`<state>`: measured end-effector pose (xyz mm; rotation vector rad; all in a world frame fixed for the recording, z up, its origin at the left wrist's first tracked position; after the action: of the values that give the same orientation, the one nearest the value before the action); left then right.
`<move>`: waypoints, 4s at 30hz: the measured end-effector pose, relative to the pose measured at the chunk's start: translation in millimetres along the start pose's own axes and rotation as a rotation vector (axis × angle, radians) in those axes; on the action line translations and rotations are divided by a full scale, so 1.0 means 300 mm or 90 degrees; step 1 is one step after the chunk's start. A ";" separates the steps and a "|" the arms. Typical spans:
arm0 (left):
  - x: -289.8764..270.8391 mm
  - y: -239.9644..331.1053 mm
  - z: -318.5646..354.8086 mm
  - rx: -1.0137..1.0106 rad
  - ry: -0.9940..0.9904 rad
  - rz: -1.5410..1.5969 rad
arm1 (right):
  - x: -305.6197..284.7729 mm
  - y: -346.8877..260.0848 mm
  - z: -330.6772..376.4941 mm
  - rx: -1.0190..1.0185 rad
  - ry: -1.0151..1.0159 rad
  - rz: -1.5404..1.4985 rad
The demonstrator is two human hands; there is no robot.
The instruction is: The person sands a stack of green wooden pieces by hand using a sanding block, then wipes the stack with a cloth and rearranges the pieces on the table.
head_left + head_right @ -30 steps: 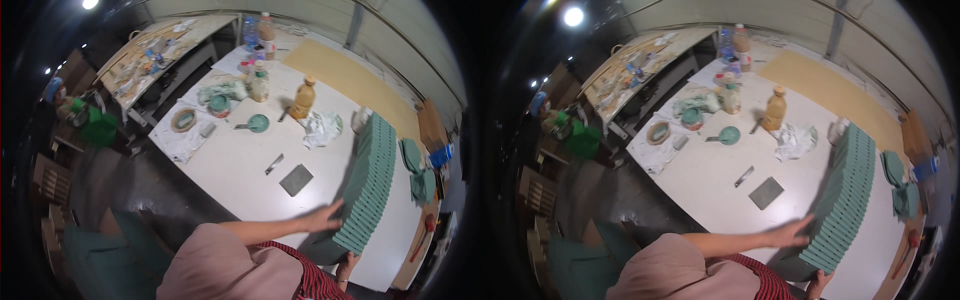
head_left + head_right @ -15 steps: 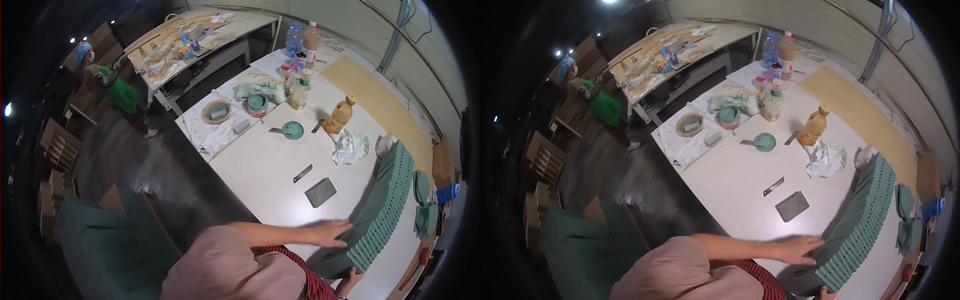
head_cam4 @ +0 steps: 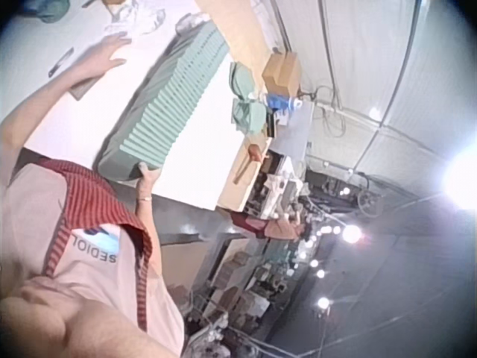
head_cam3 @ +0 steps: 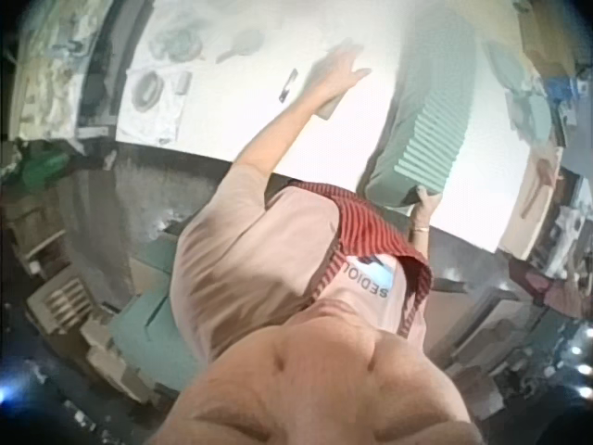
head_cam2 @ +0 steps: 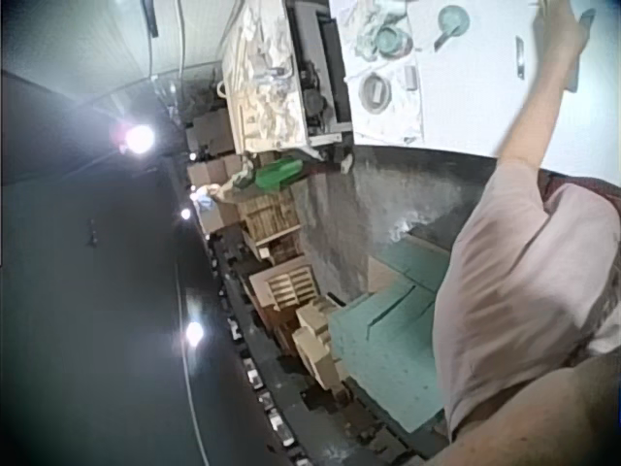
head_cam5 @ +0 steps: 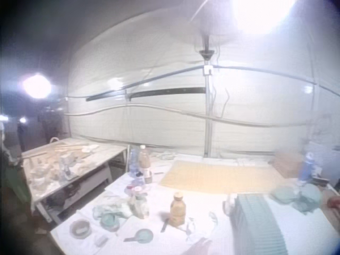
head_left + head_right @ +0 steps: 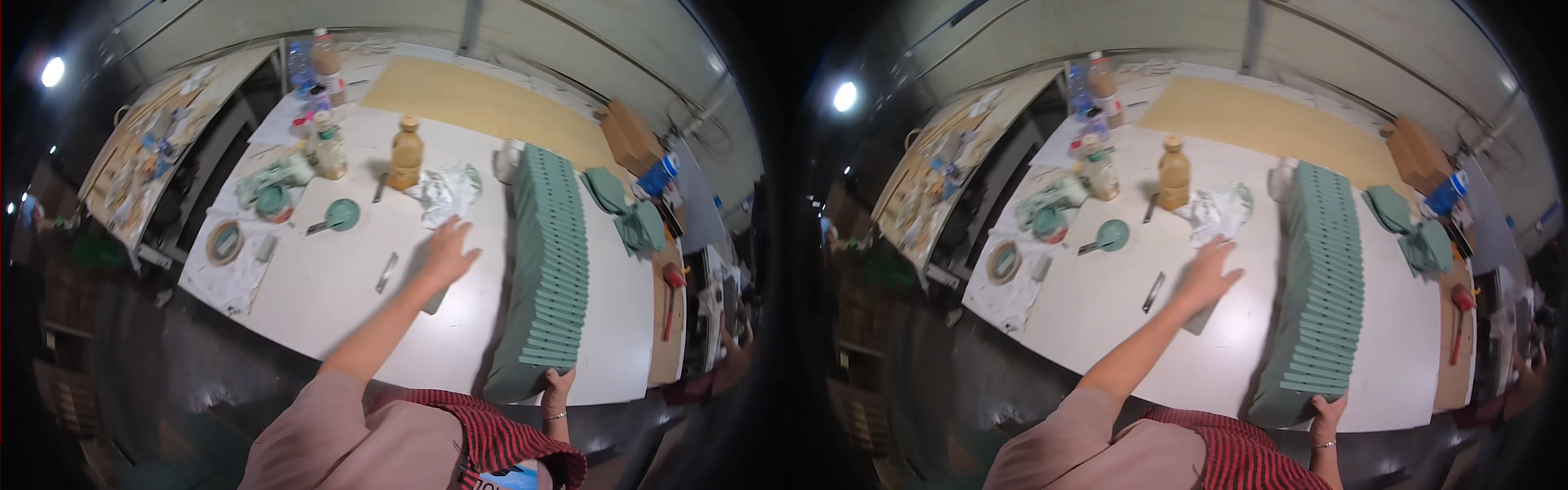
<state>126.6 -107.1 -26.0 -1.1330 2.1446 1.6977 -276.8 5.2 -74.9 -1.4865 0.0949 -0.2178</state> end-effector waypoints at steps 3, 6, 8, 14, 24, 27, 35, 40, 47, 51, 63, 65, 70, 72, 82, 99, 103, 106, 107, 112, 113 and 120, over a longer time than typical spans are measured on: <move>0.068 0.001 -0.048 -0.024 -0.017 -0.062 | 0.008 -0.034 0.014 -0.007 0.002 -0.001; 0.120 -0.017 -0.106 -0.015 0.002 -0.152 | 0.006 -0.042 0.025 -0.008 -0.001 0.006; 0.124 -0.058 -0.173 0.027 0.069 -0.228 | 0.031 -0.050 0.029 -0.014 -0.015 -0.004; 0.147 -0.155 -0.332 -0.013 0.002 -0.317 | 0.019 -0.041 0.035 -0.049 0.004 0.015; 0.050 0.303 -0.192 0.255 0.150 0.052 | 0.014 0.000 0.009 0.002 -0.003 0.032; 0.130 0.746 0.048 0.389 0.038 0.345 | -0.010 -0.025 0.031 -0.018 0.004 -0.011; 0.163 0.580 0.172 0.375 -0.295 0.081 | 0.000 -0.044 0.038 -0.033 0.012 0.000; 0.068 0.733 0.127 0.372 -0.090 0.111 | 0.057 -0.073 0.039 0.004 -0.020 0.022; 0.055 0.561 0.156 0.437 -0.431 -0.029 | 0.097 -0.111 0.026 -0.015 -0.034 -0.087; -0.039 0.597 0.028 0.387 -0.238 -0.202 | 0.085 -0.092 0.019 -0.014 -0.024 -0.107; -0.026 0.608 0.056 0.402 -0.227 -0.245 | 0.079 -0.098 0.022 -0.049 -0.030 -0.080; 0.013 0.764 0.122 0.467 -0.145 -0.071 | 0.083 -0.091 0.023 -0.018 -0.038 -0.128; 0.162 0.759 0.257 0.494 -0.343 0.020 | 0.080 -0.085 0.015 -0.022 -0.041 -0.136; 0.069 0.657 0.119 0.463 -0.203 -0.183 | 0.078 -0.078 0.018 -0.035 -0.028 -0.105; 0.150 0.714 0.244 0.454 -0.293 0.061 | 0.073 -0.089 0.022 -0.014 -0.029 -0.106; 0.186 0.347 0.580 -0.034 -0.564 0.133 | 0.079 -0.086 0.017 -0.029 -0.039 -0.060; 0.253 0.356 0.595 -0.072 -0.505 0.228 | 0.079 -0.097 0.021 -0.028 -0.038 -0.037; 0.285 0.365 0.608 -0.110 -0.479 0.290 | 0.074 -0.098 0.022 -0.020 -0.035 -0.042; 0.288 0.364 0.611 -0.118 -0.468 0.312 | 0.074 -0.104 0.021 -0.022 -0.037 -0.037; 0.289 0.311 0.635 -0.150 -0.470 0.369 | 0.078 -0.114 0.037 -0.038 -0.033 0.000; 0.281 0.300 0.634 -0.151 -0.473 0.414 | 0.083 -0.117 0.049 -0.039 -0.034 0.004; 0.234 0.085 0.478 -0.087 -0.378 0.303 | 0.051 -0.113 0.109 -0.056 0.087 0.079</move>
<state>17.6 -9.0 -93.9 -0.0759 2.0072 2.0533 -258.4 31.9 -37.3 -1.5465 0.3093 -0.2159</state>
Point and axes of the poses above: each hand's wrist, its own z-axis away from the middle knuckle, its own x-axis out of the palm, y = z × x, the point moved 9 cm from there along -z, towards the middle knuckle, and after that the axes turned 10 degrees about y, right-handed, at the moved point
